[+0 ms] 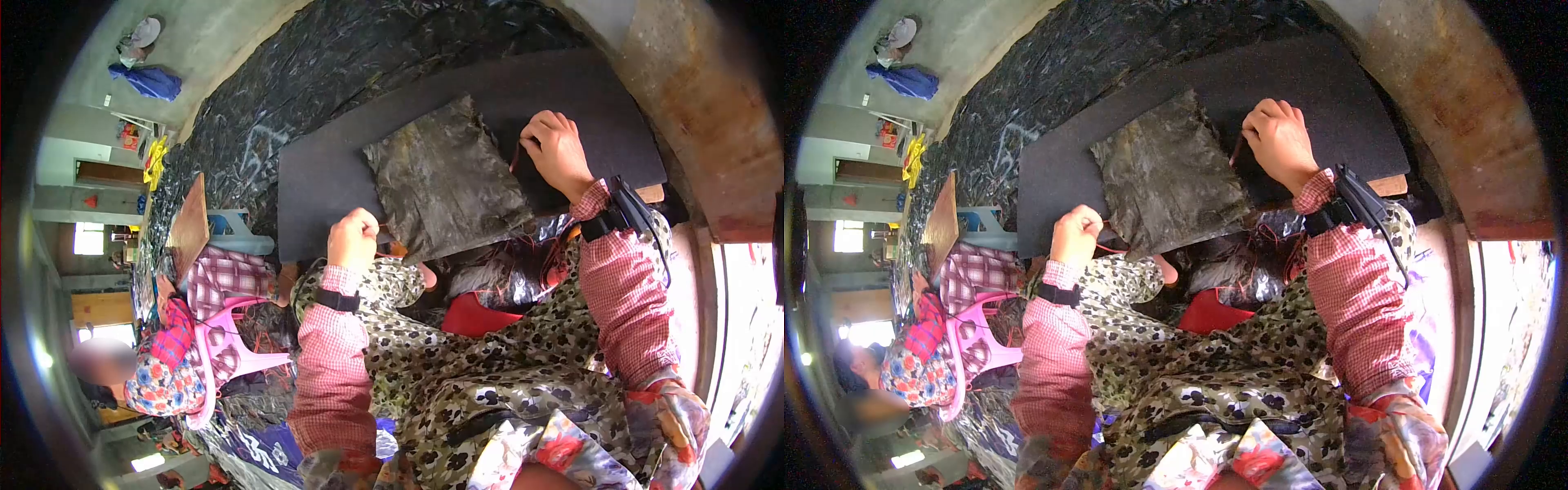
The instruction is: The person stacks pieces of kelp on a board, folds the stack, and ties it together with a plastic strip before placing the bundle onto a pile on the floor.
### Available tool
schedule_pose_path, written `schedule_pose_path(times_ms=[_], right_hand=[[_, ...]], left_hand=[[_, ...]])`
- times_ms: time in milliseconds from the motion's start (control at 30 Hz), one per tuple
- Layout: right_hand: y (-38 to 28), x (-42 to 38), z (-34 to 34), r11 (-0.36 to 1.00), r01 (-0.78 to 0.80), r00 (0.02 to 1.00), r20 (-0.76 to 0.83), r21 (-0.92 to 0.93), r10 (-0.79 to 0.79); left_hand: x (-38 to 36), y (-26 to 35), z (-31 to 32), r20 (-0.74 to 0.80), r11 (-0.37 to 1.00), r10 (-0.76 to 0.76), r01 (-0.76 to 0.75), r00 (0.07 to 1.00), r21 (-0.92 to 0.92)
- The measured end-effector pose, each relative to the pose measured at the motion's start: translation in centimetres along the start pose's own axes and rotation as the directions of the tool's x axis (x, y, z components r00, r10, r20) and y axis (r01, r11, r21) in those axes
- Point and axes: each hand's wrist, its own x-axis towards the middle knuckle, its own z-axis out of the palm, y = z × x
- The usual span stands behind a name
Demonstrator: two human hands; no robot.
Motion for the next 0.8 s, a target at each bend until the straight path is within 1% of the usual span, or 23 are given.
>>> schedule_pose_path(times_ms=[67,100,133,200,267,333,367,400,433,467,533,567,600,667,733,767,800], right_hand=[[-0.1,0.1,0.0,1.0,-0.002,1.0,0.0,-0.001,0.002],[-0.2,0.1,0.1,1.0,0.01,1.0,-0.007,0.0,-0.01],[-0.2,0.1,0.3,1.0,0.022,1.0,-0.014,0.0,-0.022],[-0.2,0.1,0.5,1.0,0.024,0.999,-0.028,-0.013,-0.024],[-0.2,0.2,0.7,0.999,0.033,0.999,-0.04,-0.027,-0.034],[-0.1,0.4,0.7,0.997,0.02,0.992,-0.125,-0.076,-0.029],[0.0,0.5,0.5,0.996,0.013,0.992,-0.126,-0.083,-0.023],[0.3,0.7,0.3,0.998,-0.021,0.993,-0.113,-0.056,0.015],[0.6,0.9,-0.2,0.998,-0.057,0.993,-0.104,-0.034,0.053],[0.5,0.9,-0.7,0.996,-0.069,0.992,-0.111,-0.05,0.063],[0.4,1.0,-1.7,0.982,-0.112,0.986,-0.105,0.151,0.129],[0.4,1.2,-2.9,0.954,-0.185,0.978,-0.056,0.238,0.203],[0.6,1.1,-3.7,0.955,-0.19,0.976,-0.063,0.227,0.209],[0.5,0.8,-5.0,0.968,-0.165,0.96,-0.195,0.188,0.201],[-0.1,0.2,-5.4,0.951,-0.151,0.972,-0.133,0.271,0.192],[-0.5,-0.1,-5.4,0.966,-0.217,0.976,0.022,0.138,0.216],[-1.0,-0.3,-5.1,0.965,-0.261,0.95,0.173,-0.003,0.258]], left_hand=[[0.8,0.2,-0.1,0.003,1.0,-0.016,0.016,1.0,0.025],[1.2,-0.3,0.1,-0.033,0.998,0.016,-0.014,0.999,0.063],[1.6,-0.2,0.2,-0.027,0.998,0.02,-0.018,0.999,0.064],[2.7,0.0,0.2,-0.101,0.982,-0.036,0.053,0.994,0.179],[3.5,-0.3,0.4,-0.118,0.975,-0.051,0.075,0.992,0.208],[4.0,-0.1,0.5,-0.114,0.995,-0.039,0.049,0.993,0.086],[3.6,1.0,0.0,-0.092,0.999,-0.048,0.048,0.995,-0.001],[3.5,0.4,0.1,-0.059,0.995,-0.055,0.05,0.997,-0.092],[3.3,-0.2,-0.1,0.003,0.988,-0.062,0.062,0.998,-0.142],[3.0,-0.4,-0.4,0.068,0.979,-0.064,0.076,0.996,-0.19],[2.3,-0.3,-1.4,0.182,0.904,-0.127,0.189,0.975,-0.382],[2.0,0.0,-1.8,0.191,0.864,-0.123,0.2,0.974,-0.462],[1.7,0.3,-2.3,0.207,0.857,-0.128,0.213,0.97,-0.469],[1.4,0.5,-2.6,0.223,0.824,-0.136,0.235,0.965,-0.516],[1.5,0.3,-2.4,0.211,0.819,-0.108,0.207,0.971,-0.535],[1.5,0.6,-2.5,0.201,0.803,-0.116,0.211,0.973,-0.557],[1.4,0.8,-2.7,0.193,0.788,-0.125,0.215,0.973,-0.577]])
